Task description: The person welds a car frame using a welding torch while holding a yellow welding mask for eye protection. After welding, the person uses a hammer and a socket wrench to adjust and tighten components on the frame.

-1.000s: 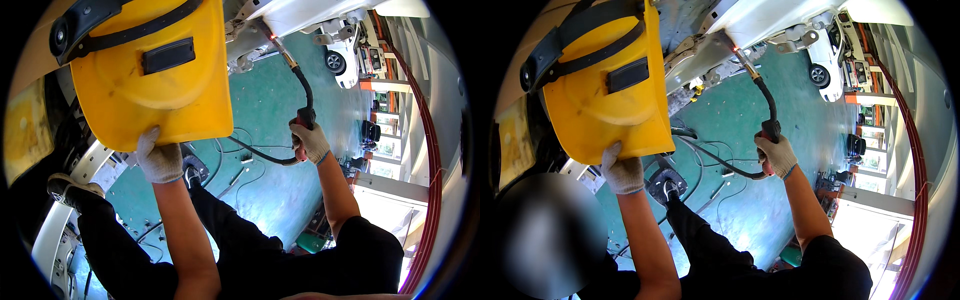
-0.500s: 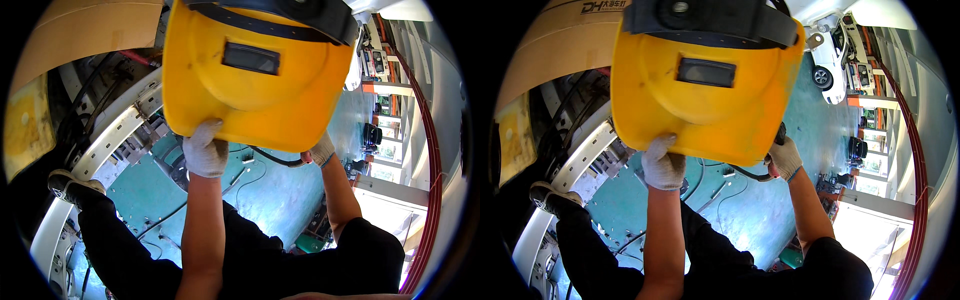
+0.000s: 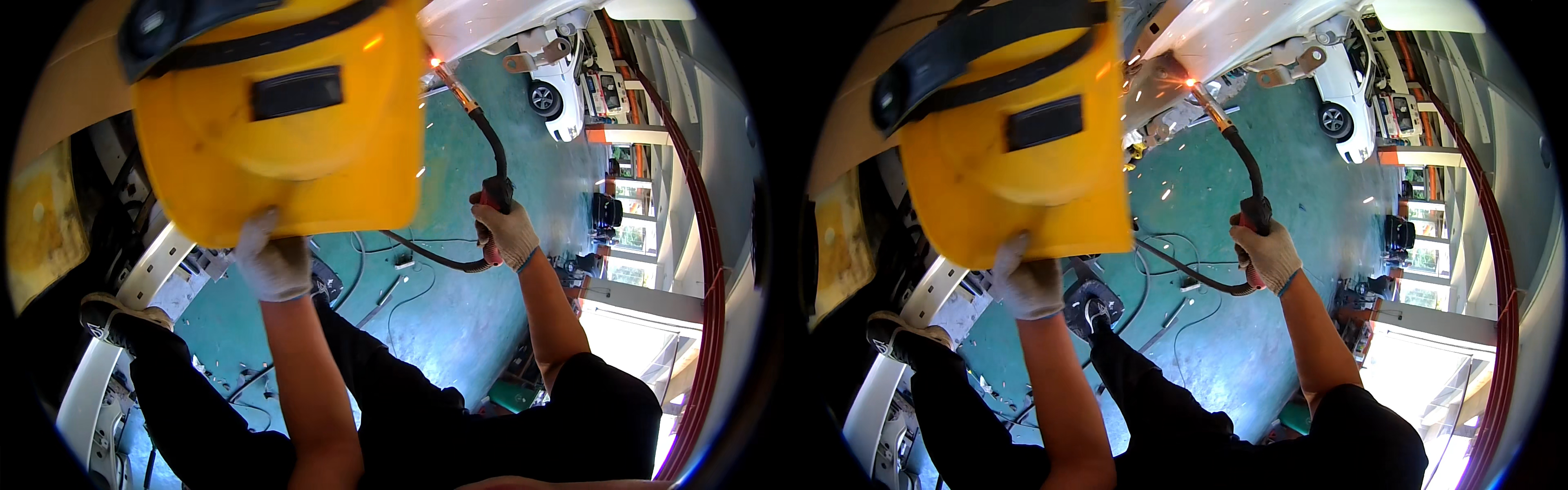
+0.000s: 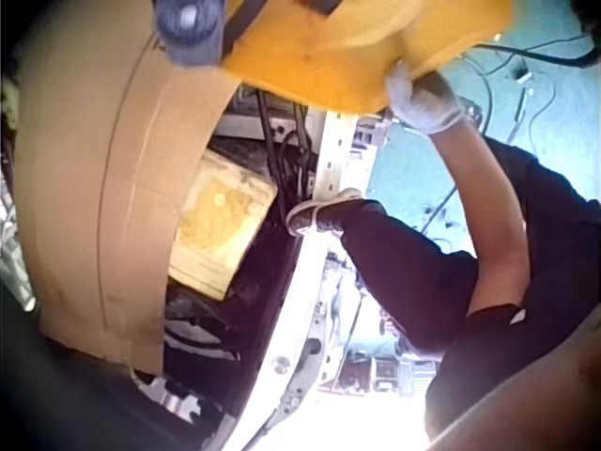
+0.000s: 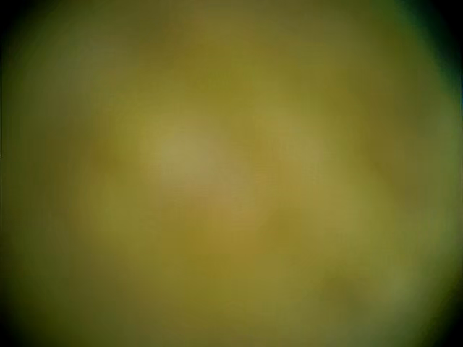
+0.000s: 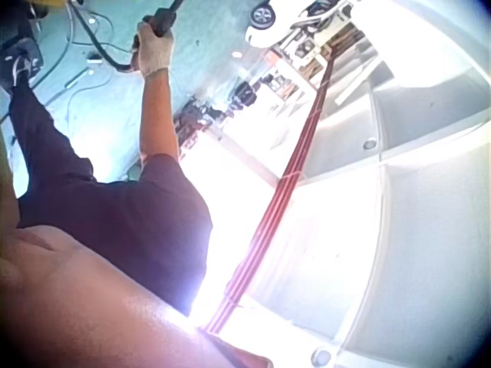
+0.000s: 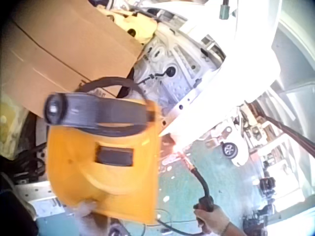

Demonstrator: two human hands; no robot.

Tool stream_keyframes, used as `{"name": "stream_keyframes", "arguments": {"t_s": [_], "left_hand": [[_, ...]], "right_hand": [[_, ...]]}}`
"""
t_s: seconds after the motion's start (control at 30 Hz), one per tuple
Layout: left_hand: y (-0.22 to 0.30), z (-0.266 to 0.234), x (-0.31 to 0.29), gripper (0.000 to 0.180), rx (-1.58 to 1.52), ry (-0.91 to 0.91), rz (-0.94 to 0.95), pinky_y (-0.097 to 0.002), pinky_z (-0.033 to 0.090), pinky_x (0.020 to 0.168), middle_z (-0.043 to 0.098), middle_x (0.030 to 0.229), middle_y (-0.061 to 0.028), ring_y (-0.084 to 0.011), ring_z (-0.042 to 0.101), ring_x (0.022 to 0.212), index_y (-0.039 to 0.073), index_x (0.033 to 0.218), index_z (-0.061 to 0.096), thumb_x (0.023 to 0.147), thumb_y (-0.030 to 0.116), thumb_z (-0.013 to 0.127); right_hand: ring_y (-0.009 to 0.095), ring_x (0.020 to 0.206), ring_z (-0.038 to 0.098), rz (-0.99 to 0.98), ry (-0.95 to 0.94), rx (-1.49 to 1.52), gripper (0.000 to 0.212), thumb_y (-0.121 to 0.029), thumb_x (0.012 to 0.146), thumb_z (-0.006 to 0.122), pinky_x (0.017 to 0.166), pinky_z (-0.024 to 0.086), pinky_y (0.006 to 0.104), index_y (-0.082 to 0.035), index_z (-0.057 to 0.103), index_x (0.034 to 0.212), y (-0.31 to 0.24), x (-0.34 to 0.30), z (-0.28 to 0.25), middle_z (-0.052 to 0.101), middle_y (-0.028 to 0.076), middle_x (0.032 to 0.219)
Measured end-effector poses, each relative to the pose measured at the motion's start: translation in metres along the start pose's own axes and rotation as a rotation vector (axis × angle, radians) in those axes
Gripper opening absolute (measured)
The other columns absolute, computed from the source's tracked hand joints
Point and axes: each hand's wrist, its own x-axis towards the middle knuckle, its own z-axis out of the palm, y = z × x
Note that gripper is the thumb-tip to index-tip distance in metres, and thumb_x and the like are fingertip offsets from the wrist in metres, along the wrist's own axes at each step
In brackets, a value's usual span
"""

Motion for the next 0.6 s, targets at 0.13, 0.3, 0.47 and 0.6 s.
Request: {"name": "stream_keyframes", "arguments": {"t_s": [0.13,0.3,0.47,0.6], "left_hand": [[0.033,-0.032,0.009,0.063,0.014,0.011,0.061,-0.0507,0.045,0.120,0.065,0.144,-0.0133,-0.0319,0.060,0.137,0.002,0.149,0.054,0.087,-0.002,0.067],[0.035,-0.042,0.011,0.063,0.011,0.066,0.079,-0.0504,0.046,0.118,0.066,0.142,-0.0130,-0.0308,0.061,0.135,0.003,0.147,0.056,0.085,0.000,0.068],[0.019,-0.030,0.006,0.060,-0.007,0.005,0.059,-0.0508,0.046,0.119,0.065,0.143,-0.0124,-0.0319,0.061,0.136,0.001,0.146,0.056,0.086,-0.001,0.067],[0.000,-0.014,-0.002,0.064,-0.005,-0.034,-0.036,-0.0498,0.047,0.117,0.065,0.142,-0.0110,-0.0311,0.061,0.135,0.003,0.146,0.055,0.084,-0.002,0.068]], "right_hand": [[0.014,0.061,0.061,-0.008,0.007,-0.023,0.035,-0.019,0.090,0.073,0.057,0.052,0.0318,0.003,0.067,0.116,0.005,0.004,-0.001,0.063,0.004,0.075],[0.014,0.061,0.061,-0.007,0.023,-0.038,0.032,-0.019,0.090,0.074,0.057,0.053,0.0319,0.003,0.067,0.113,0.002,0.002,0.003,0.063,0.005,0.076],[0.015,0.060,0.060,-0.002,0.033,-0.050,0.027,-0.019,0.091,0.074,0.057,0.053,0.0319,0.001,0.067,0.106,0.004,0.003,0.002,0.063,0.005,0.076],[0.015,0.060,0.060,-0.003,0.050,-0.061,0.025,-0.020,0.091,0.074,0.057,0.052,0.0320,0.000,0.066,0.103,0.010,0.006,0.000,0.062,0.005,0.075]]}}
